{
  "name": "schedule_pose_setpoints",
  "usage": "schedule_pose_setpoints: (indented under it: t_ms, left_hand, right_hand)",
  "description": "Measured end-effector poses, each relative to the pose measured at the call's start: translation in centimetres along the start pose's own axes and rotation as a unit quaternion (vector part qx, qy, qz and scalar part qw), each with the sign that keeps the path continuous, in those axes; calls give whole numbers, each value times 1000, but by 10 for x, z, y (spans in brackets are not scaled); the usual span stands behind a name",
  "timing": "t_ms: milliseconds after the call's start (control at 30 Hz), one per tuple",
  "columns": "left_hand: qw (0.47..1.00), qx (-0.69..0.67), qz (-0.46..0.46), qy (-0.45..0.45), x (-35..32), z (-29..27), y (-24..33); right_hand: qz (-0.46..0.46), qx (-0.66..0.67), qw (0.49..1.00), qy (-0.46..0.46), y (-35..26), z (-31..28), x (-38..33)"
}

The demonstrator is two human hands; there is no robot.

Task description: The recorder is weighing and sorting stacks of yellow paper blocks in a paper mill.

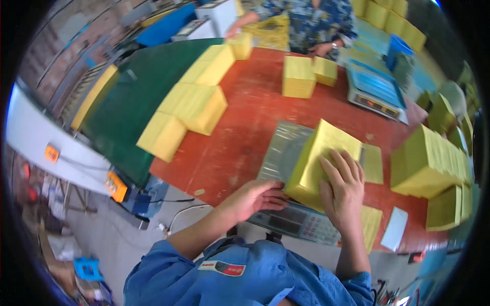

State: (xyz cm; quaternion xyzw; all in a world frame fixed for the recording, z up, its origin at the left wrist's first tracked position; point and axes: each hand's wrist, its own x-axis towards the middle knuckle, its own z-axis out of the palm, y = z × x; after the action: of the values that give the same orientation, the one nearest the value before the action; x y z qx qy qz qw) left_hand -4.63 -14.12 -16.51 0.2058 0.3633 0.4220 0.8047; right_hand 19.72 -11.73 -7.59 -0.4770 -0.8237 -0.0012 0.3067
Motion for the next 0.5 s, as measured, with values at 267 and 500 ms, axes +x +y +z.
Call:
schedule_pose_setpoints:
  t_ms: [267,500]
  left_hand:
    - [420,726,309,448,38,-151,202]
    - [402,835,112,357,82,-194,234]
  right_hand:
    - [12,-37,998,-51,-20,-2,3]
    - [94,7,995,35,-98,-11,-4]
